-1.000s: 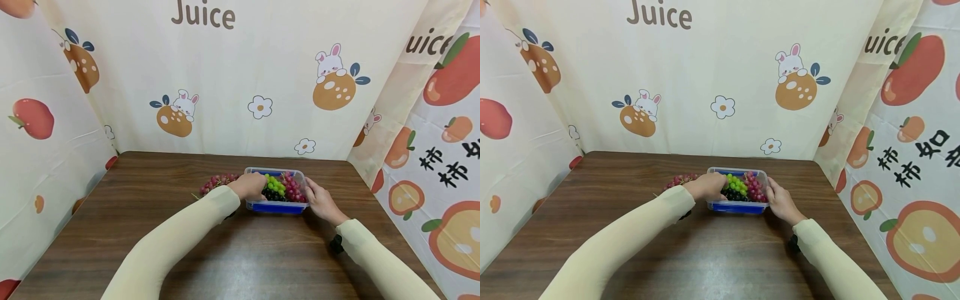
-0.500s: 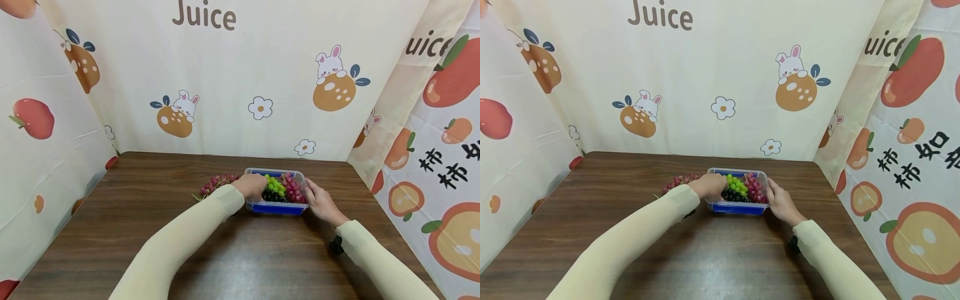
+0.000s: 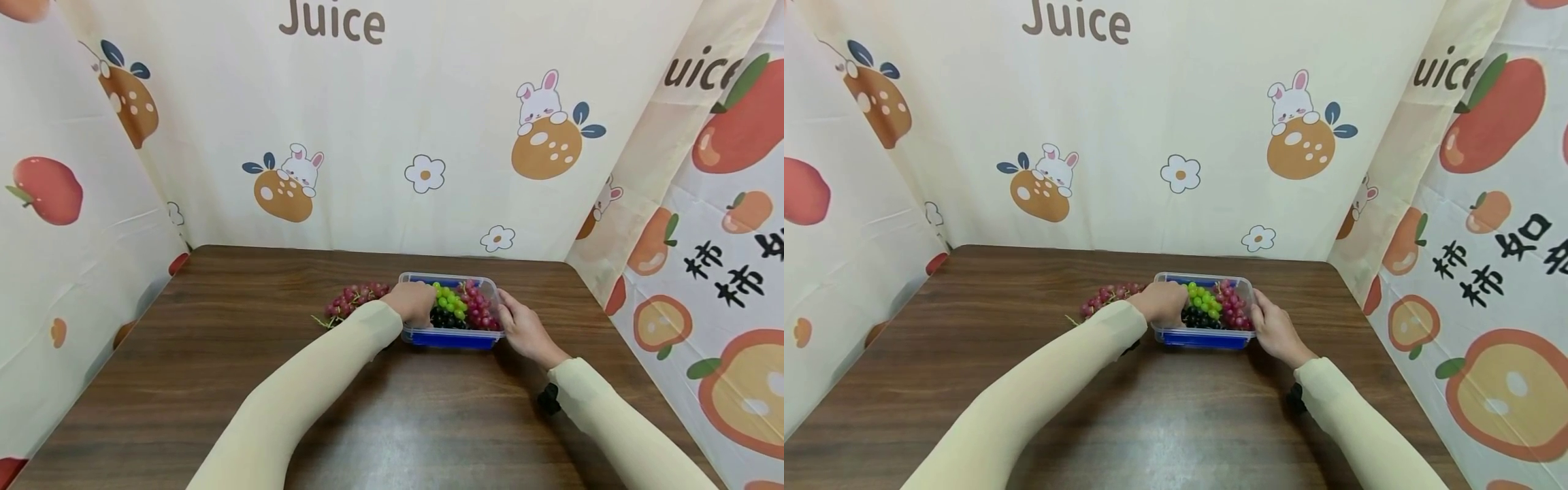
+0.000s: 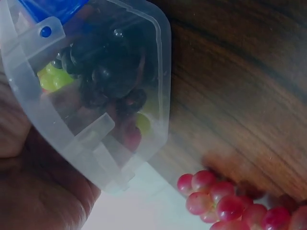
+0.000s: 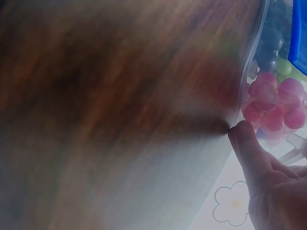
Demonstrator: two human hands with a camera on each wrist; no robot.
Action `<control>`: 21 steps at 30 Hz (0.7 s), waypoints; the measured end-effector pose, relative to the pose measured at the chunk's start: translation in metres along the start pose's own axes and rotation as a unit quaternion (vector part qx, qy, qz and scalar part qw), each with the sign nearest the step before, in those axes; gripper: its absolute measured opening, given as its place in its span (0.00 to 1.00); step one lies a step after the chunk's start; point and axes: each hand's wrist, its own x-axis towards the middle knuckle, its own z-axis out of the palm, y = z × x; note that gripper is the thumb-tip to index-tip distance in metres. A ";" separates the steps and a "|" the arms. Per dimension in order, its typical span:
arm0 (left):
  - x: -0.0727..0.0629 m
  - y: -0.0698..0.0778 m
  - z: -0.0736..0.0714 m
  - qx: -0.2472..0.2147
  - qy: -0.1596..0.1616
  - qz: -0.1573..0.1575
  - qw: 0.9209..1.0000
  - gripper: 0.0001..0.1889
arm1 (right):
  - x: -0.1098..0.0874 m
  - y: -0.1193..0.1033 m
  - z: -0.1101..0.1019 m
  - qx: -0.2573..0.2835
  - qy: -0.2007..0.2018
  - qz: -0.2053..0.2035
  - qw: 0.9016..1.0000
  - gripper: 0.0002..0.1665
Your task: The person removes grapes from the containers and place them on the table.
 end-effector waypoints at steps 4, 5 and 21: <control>0.000 0.001 0.002 -0.011 -0.004 -0.005 1.000 0.18 | 0.001 -0.001 0.000 0.012 -0.013 0.017 1.000 0.31; 0.000 0.001 0.002 -0.014 -0.005 -0.005 1.000 0.18 | 0.001 -0.001 -0.001 0.014 -0.014 0.019 1.000 0.31; 0.001 -0.002 0.001 -0.028 0.020 0.011 0.999 0.24 | 0.002 -0.004 -0.001 0.019 -0.015 0.020 1.000 0.31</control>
